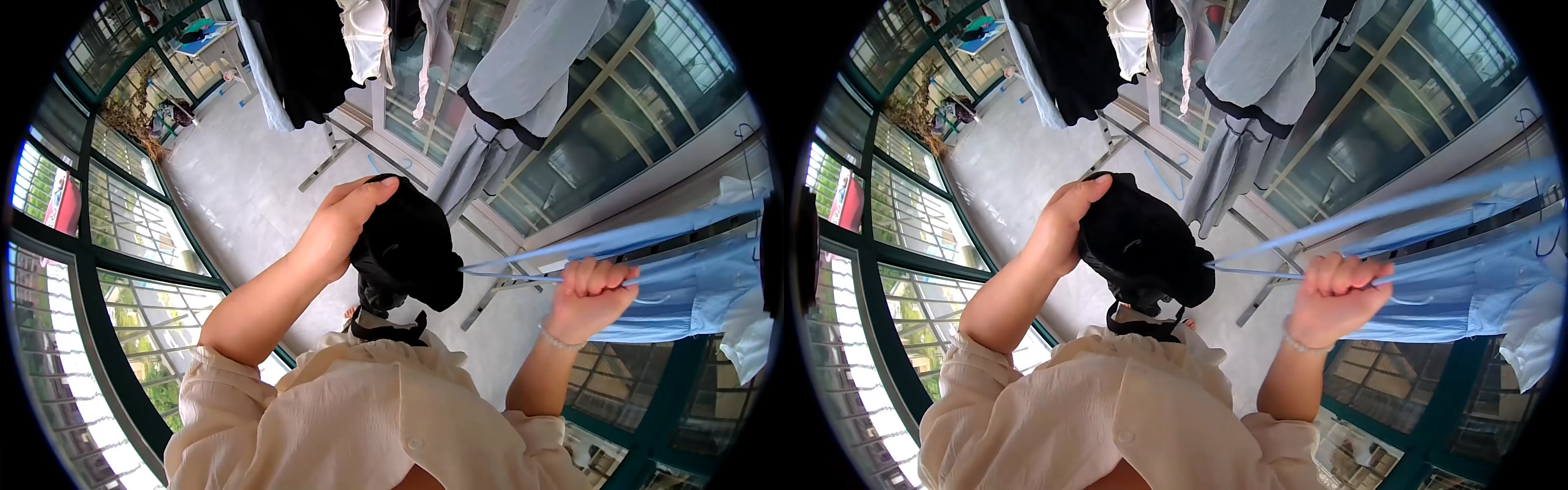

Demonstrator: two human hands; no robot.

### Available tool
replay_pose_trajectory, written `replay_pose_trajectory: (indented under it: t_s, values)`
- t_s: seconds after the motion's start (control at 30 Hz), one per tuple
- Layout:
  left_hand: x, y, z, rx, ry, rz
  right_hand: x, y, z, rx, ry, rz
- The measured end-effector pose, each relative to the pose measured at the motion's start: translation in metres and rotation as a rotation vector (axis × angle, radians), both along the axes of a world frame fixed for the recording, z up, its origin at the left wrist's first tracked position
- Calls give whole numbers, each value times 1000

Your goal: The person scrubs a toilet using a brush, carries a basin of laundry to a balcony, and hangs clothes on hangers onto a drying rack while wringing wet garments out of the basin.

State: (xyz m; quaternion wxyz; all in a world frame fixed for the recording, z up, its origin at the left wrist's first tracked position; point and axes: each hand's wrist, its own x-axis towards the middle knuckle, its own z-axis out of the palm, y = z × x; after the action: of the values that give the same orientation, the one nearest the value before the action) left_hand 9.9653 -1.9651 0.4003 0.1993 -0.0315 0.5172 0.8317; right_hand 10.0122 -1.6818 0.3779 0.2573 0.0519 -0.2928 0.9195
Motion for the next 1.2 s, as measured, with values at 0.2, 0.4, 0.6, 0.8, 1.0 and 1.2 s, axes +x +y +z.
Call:
replay_pose_trajectory:
  t_s: [0.2,0.4,0.6,0.8,1.0,1.2]
  values:
    - [-15,-14,32,28,54,342,-24,-81,-90,386,-242,59]
    - [-74,-107,-1,-877,422,293,-22,-9,-8,524,-163,-88]
    - [-62,-106,-6,-1241,645,292,-20,-21,16,1091,-42,-258]
    - [-58,-114,-30,-750,1026,-126,-9,-30,19,1537,202,-567]
    - [-53,-88,-21,-649,615,-392,-11,-19,43,1521,388,-506]
    - [-84,-72,-49,-1190,968,-323,-4,-3,66,1574,339,-567]
